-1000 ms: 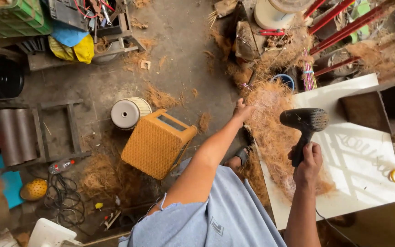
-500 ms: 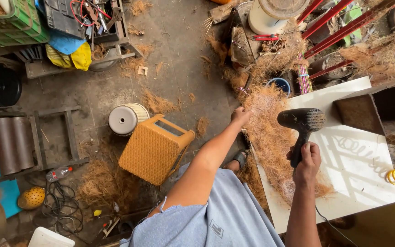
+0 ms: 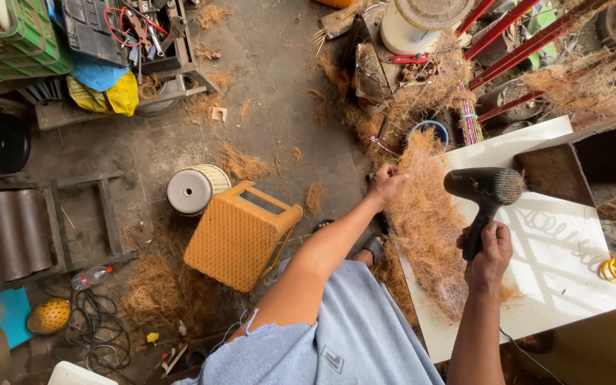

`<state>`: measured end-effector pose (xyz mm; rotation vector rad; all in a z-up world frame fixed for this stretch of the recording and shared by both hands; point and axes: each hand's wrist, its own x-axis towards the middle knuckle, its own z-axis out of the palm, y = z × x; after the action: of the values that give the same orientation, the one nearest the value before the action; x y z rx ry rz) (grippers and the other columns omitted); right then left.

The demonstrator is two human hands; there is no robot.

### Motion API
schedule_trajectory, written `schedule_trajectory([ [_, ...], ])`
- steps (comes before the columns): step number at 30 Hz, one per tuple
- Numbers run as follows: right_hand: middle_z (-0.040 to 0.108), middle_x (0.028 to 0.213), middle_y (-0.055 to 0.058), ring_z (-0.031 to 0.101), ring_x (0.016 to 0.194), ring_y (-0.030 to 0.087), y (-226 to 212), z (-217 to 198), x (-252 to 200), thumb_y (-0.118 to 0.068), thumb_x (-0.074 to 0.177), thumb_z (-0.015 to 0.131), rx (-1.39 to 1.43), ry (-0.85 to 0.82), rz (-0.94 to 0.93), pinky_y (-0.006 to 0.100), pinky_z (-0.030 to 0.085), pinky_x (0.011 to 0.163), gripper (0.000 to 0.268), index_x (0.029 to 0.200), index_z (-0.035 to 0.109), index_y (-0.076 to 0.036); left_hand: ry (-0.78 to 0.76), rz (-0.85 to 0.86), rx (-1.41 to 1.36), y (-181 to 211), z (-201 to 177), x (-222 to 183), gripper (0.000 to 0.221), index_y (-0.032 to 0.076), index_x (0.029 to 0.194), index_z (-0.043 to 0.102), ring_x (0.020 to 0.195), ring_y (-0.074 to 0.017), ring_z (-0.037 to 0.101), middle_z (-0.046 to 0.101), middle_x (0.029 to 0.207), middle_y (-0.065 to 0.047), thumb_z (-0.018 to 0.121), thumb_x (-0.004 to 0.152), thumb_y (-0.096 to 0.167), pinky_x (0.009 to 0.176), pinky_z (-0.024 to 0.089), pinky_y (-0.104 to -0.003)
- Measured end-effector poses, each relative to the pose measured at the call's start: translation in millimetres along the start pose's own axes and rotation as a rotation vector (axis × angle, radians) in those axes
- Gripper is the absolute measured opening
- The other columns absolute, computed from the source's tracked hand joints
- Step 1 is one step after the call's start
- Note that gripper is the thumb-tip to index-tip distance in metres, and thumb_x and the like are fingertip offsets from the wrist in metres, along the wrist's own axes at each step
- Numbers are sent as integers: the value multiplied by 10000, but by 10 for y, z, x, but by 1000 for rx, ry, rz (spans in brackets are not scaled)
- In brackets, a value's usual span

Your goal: Spreading out coconut fibers on a workbench, removing debris, and using a hair dryer to process the material.

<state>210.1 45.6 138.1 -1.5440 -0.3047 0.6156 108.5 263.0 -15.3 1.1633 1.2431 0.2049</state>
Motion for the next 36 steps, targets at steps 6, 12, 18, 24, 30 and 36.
schedule_trajectory([
  [6,644,850,180,680,654,251,54,-116,28,-308,1194,500,21,32,-31,325,585,586,254,1205,543,-58,-54,63,-513,352,-164,-382,643,152,1216,613,1111,-260,601,685,1075,-119,840,785,572,1008,443,-401],
  [12,641,843,175,673,634,245,25,-89,4,-309,1181,508,59,39,-30,310,577,561,246,1192,538,-65,-303,-30,-623,385,-250,-357,1145,-8,1608,319,1535,-453,227,250,1638,-318,621,879,822,1251,229,-534],
  [18,645,847,178,680,654,245,2,-2,-55,-311,1171,502,48,-15,-7,323,582,582,260,1195,535,-54,-392,-44,-584,429,-345,-405,1104,24,1642,201,1569,-467,71,100,1690,-297,574,932,782,1279,141,-581],
  [24,647,847,189,682,657,255,2,74,-163,-315,1153,516,56,-40,19,336,582,588,277,1184,548,-42,-383,-37,-609,297,-295,-289,1088,109,1657,180,1572,-435,11,39,1715,-210,603,912,779,1287,88,-605],
  [30,639,843,166,671,642,243,-46,-27,-251,-313,1175,478,40,17,28,314,565,562,258,1188,539,-63,-339,-41,-768,-697,38,683,930,135,1610,364,1379,-323,500,445,1557,-132,695,960,713,1129,448,-532],
  [36,634,831,161,663,636,243,-6,-154,-357,-317,1171,510,44,85,25,310,562,567,239,1169,541,-81,-340,-26,-824,-812,55,717,857,180,1573,447,1300,-303,586,518,1515,-93,759,940,665,1060,512,-529],
])
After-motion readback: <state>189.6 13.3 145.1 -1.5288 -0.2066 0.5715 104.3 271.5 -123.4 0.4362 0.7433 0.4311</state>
